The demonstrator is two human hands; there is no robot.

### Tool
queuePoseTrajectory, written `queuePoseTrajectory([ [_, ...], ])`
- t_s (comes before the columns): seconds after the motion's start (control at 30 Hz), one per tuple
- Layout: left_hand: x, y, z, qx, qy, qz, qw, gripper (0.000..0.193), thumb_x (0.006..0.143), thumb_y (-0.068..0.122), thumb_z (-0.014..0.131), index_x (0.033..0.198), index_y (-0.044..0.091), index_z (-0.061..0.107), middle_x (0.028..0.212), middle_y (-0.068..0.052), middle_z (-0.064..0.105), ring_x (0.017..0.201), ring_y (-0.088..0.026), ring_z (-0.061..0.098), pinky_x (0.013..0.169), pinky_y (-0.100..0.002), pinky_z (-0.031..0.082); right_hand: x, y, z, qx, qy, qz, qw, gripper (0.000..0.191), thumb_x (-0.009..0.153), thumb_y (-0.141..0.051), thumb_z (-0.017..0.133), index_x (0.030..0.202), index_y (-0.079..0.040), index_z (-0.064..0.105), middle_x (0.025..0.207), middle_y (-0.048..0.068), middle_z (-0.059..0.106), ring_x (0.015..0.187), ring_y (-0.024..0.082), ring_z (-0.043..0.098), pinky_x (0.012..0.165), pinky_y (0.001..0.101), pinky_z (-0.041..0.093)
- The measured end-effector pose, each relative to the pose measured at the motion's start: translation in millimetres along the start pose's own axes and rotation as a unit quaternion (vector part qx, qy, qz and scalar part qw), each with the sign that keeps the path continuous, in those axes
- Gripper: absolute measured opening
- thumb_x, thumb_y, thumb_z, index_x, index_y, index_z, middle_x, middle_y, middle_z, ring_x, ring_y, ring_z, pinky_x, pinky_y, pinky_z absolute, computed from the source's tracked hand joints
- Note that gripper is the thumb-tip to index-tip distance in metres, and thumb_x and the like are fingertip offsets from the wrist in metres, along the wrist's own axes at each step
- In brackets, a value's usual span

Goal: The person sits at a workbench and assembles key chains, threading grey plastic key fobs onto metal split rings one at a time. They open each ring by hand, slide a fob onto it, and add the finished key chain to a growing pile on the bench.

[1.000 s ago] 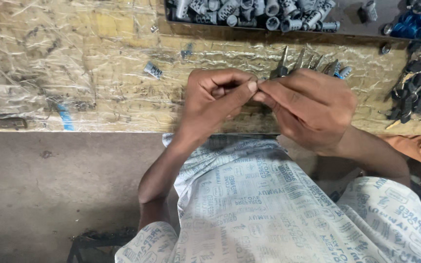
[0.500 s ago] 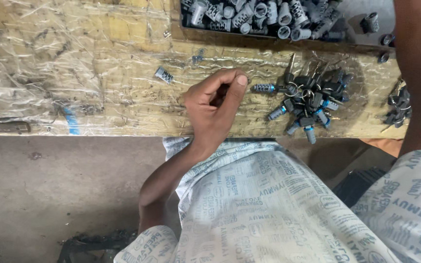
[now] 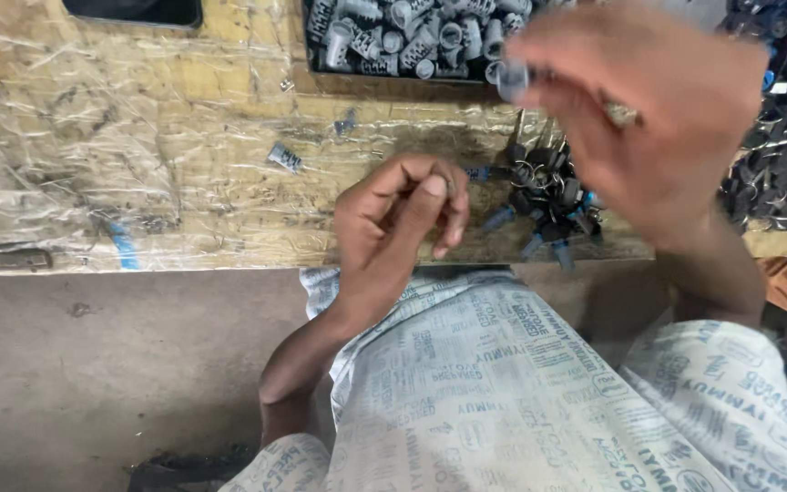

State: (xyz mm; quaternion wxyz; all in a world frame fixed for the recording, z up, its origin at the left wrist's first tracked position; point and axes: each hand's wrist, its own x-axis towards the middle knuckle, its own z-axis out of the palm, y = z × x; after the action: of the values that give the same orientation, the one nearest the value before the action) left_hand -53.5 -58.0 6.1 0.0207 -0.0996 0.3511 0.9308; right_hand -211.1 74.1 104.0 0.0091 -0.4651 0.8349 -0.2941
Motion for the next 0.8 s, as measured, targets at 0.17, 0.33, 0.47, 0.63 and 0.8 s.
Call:
queuePoseTrajectory([
  [0.17,0,10,5,-0.089,-0.086,-0.103,0.987,0.022,0.116,0.011,0.058,0.104,-0.006,0.064,0.085,-0.009,0.062,0.063,-0.007,0.052,0.052,-0.023,0.039,-90,-8,13,0.168,0.017,0.071,0.983,0.021,0.085,0.013,0.077,0.103,0.008,0.068,0.096,0.025,0.071,0.087,0.031,0.075,0.075,0.0345,0.063],
  [0.33,-3,6,10,-0.063,-0.075,-0.164,0.982,0.021,0.113,0.009,0.063,0.103,-0.009,0.067,0.079,-0.007,0.061,0.056,-0.004,0.046,0.048,-0.021,0.034,-120,-15,20,0.234,0.051,0.152,0.959,0.018,0.099,0.017,0.067,0.115,0.007,0.069,0.107,0.027,0.071,0.088,0.024,0.074,0.075,0.0284,0.064],
  [0.47,-7,2,13,0.031,-0.038,-0.129,0.99,0.019,0.111,0.009,0.067,0.101,-0.007,0.07,0.076,-0.005,0.063,0.054,-0.003,0.046,0.047,-0.02,0.033,-116,-22,21,0.216,0.045,0.134,0.966,0.019,0.093,0.014,0.075,0.109,0.011,0.068,0.102,0.029,0.07,0.088,0.028,0.074,0.075,0.0309,0.063],
  [0.63,-11,-2,11,0.124,-0.04,-0.099,0.987,0.015,0.11,0.007,0.071,0.104,-0.006,0.073,0.078,-0.004,0.067,0.06,-0.002,0.049,0.051,-0.018,0.035,-133,-15,35,0.281,0.098,0.162,0.941,0.021,0.096,0.021,0.061,0.112,0.012,0.069,0.101,0.026,0.07,0.074,0.019,0.069,0.065,0.0244,0.058],
  [0.8,-11,-3,8,0.132,-0.069,-0.097,0.984,0.013,0.113,0.006,0.07,0.11,-0.006,0.073,0.091,-0.006,0.073,0.074,-0.001,0.059,0.063,-0.018,0.044,-160,-9,45,0.299,0.108,0.182,0.931,0.031,0.086,0.024,0.052,0.107,0.011,0.071,0.084,0.019,0.07,0.064,0.014,0.064,0.053,0.0209,0.05],
])
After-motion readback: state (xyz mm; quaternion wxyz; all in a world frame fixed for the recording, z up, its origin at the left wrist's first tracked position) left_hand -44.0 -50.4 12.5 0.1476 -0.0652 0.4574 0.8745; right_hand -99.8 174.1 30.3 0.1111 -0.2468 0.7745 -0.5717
